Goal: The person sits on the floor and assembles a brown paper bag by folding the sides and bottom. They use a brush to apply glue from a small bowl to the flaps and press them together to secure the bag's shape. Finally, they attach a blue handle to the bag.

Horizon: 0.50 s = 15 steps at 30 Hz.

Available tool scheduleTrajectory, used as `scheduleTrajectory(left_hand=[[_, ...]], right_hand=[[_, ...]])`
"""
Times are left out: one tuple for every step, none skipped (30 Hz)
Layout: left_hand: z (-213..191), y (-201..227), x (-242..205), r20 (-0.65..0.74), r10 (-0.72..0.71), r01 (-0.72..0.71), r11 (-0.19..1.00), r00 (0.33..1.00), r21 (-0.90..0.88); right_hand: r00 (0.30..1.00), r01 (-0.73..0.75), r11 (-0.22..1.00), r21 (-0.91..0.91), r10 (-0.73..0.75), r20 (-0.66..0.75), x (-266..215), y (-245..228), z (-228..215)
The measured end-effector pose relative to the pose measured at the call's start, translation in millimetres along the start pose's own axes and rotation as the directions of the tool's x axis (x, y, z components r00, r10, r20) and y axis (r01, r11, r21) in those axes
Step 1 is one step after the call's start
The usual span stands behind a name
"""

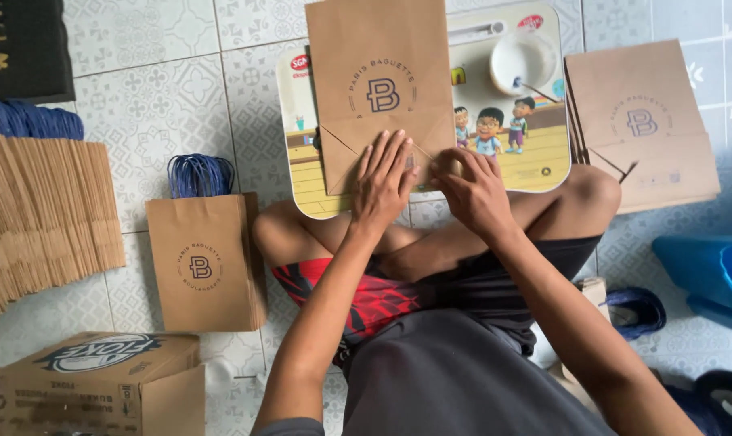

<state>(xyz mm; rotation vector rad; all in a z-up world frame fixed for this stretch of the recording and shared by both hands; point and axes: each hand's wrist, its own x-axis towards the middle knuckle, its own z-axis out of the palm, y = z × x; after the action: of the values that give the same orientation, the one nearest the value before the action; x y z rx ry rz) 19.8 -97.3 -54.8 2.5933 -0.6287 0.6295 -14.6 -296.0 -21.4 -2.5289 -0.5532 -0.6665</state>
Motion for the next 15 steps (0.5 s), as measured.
scheduleTrajectory(left_hand=[[0,0,3,-0.009,-0.008,0.008,1.0,1.0,0.005],[0,0,6,-0.035,-0.002,0.002,1.0,0.999,0.008],[0,2,5,-0.053,0.004,-0.004,1.0,0.999,0.005],[6,2,2,-0.054,-0.003,0.003,1.0,0.999,0.003],[11,0,1,-0.072,-0.014,0.014,1.0,0.997,-0.009],[16,-2,0,-0.09,-0.025,0.024,0.999,0.996,-0.021],[14,-3,1,-0.098,-0.026,0.024,1.0,0.995,-0.017],[12,-4,2,-0.107,-0.016,0.013,1.0,0.994,-0.027],[12,-4,3,-0.118,-0.006,0.001,0.999,0.993,-0.04],[11,-5,4,-0.126,-0.005,0.001,0.999,0.992,-0.038],[9,-5,2,-0.122,0.011,-0.015,0.999,0.992,-0.03],[7,-5,1,-0.118,0.027,-0.03,0.999,0.993,-0.022],[9,-3,0,-0.121,0.027,-0.03,0.999,0.992,-0.022],[11,-2,-2,-0.087,-0.01,0.01,1.0,0.996,0.001],[13,-1,-1,-0.056,-0.043,0.045,0.999,0.998,0.027]], right_hand=[[1.0,0.013,1.0,0.002,-0.013,0.001,1,2,-1],[1.0,0.017,0.999,0.046,-0.017,0.001,1,3,-2],[1.0,0.012,0.996,0.089,-0.013,0.008,-4,2,-5],[1.0,0.016,0.996,0.09,-0.017,0.014,-5,3,-7],[1.0,0.022,0.995,0.096,-0.024,0.015,-5,2,-8],[0.999,0.029,0.994,0.103,-0.03,0.015,-4,2,-9],[0.999,0.037,0.994,0.104,-0.038,0.011,-5,3,-8],[0.998,0.055,0.994,0.098,-0.056,0.008,-5,4,-7],[0.997,0.073,0.993,0.089,-0.074,0.006,-6,7,-7],[0.997,0.081,0.993,0.087,-0.081,0.002,-5,8,-8],[0.996,0.088,0.993,0.075,-0.089,0.009,-6,8,-9],[0.995,0.095,0.993,0.064,-0.097,0.015,-6,8,-9],[0.995,0.098,0.993,0.062,-0.099,0.015,-6,5,-10],[0.992,0.128,0.991,0.034,-0.128,0.0,-6,2,-12],[0.987,0.159,0.987,0.002,-0.158,-0.019,-5,0,-12]])
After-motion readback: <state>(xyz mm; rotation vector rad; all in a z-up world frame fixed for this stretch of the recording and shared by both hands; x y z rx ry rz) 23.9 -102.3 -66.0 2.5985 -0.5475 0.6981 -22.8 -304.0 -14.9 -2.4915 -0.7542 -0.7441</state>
